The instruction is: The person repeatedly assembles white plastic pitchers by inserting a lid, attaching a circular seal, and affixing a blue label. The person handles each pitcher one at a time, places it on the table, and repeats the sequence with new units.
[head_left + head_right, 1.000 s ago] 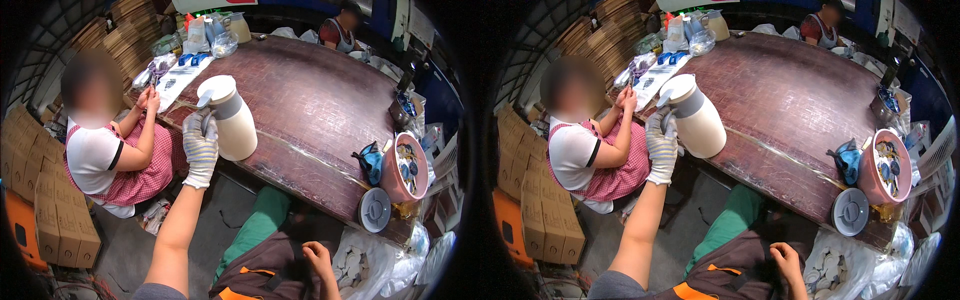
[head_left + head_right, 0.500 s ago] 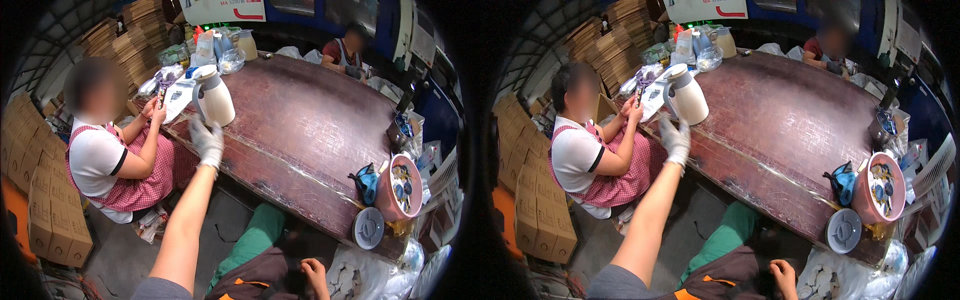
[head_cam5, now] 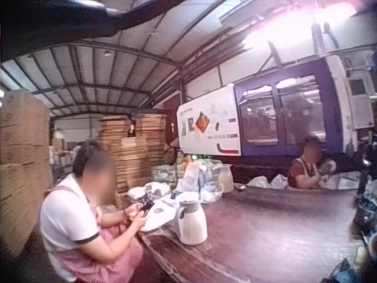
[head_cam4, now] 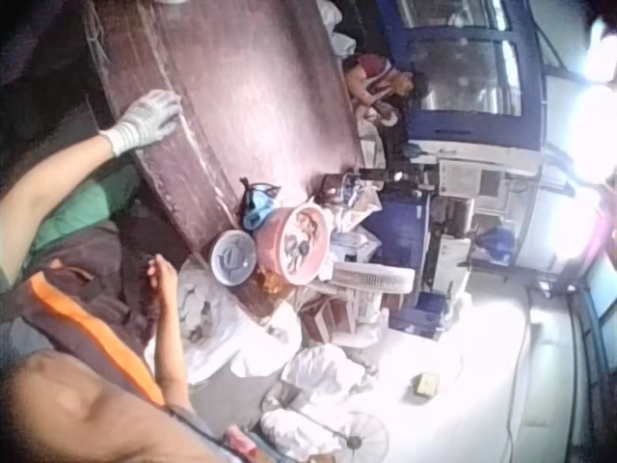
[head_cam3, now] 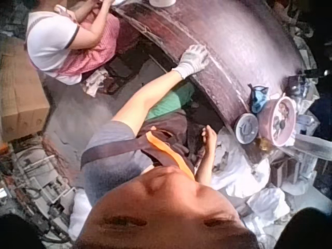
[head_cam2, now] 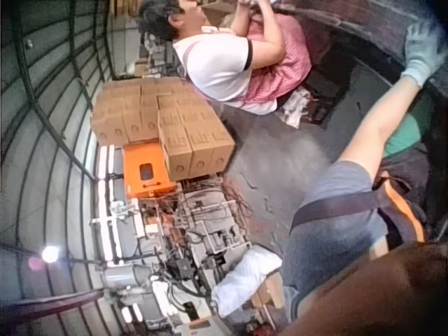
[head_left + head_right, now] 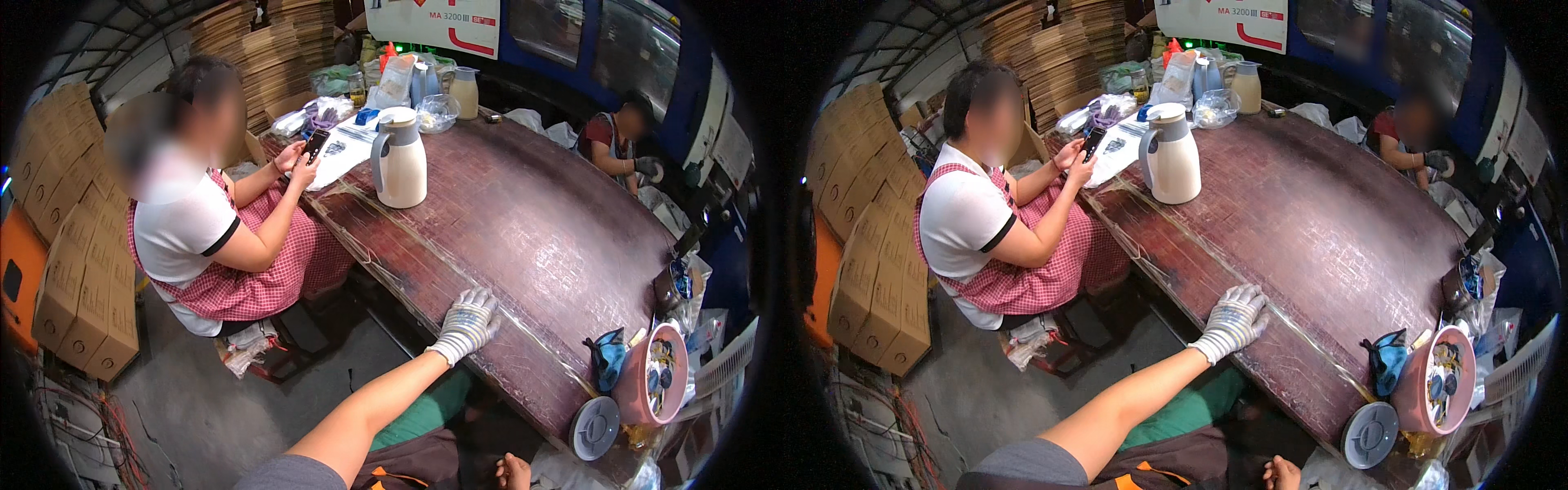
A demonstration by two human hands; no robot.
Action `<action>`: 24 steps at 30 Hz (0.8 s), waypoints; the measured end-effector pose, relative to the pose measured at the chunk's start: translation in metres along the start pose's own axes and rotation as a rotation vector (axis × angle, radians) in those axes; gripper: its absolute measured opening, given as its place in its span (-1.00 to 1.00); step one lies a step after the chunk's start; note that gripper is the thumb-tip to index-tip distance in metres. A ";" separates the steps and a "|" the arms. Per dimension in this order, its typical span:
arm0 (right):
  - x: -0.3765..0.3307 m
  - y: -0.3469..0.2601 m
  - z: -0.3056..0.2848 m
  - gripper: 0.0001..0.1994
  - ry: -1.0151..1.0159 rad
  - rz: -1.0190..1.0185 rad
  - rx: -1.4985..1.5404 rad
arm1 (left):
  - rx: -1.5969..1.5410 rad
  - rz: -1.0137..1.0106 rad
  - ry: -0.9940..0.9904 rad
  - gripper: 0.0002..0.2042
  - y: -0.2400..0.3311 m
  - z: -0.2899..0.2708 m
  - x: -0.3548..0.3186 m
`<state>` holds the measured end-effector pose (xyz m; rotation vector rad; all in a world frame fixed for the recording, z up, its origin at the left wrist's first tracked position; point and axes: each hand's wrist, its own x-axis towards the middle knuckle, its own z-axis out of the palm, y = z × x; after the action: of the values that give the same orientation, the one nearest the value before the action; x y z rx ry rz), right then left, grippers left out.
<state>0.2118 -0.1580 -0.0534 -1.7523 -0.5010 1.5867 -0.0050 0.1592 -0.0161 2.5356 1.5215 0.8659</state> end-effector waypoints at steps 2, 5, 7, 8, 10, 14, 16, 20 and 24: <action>-0.001 -0.007 0.006 -0.64 -0.010 -0.026 -0.018 | -0.005 0.005 0.014 -0.62 -0.001 0.000 -0.001; -0.001 -0.008 0.005 -0.64 -0.009 -0.024 -0.035 | -0.008 -0.002 0.016 -0.63 -0.001 -0.001 -0.002; 0.001 -0.008 0.002 -0.63 -0.023 -0.012 -0.027 | -0.012 -0.003 0.018 -0.63 -0.002 0.000 -0.002; 0.002 -0.007 0.001 -0.63 -0.032 -0.006 -0.024 | -0.014 -0.003 0.019 -0.63 -0.003 0.002 -0.002; 0.007 -0.004 -0.003 -0.63 -0.051 0.023 -0.013 | -0.015 -0.001 0.024 -0.64 -0.003 0.003 -0.002; 0.015 0.005 -0.009 -0.62 -0.076 0.040 0.021 | -0.016 0.000 0.037 -0.64 -0.002 0.004 -0.002; 0.014 0.004 -0.009 -0.61 -0.076 0.035 0.022 | -0.017 0.002 0.041 -0.65 -0.002 0.004 -0.002; 0.014 0.004 -0.010 -0.60 -0.072 0.053 0.037 | -0.022 0.007 0.039 -0.64 -0.004 0.003 -0.002; 0.011 0.003 -0.007 -0.59 -0.039 0.060 0.039 | -0.015 0.003 0.021 -0.64 -0.002 0.001 -0.002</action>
<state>0.2205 -0.1538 -0.0632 -1.7243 -0.4370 1.6640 -0.0070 0.1592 -0.0181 2.5269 1.5110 0.9039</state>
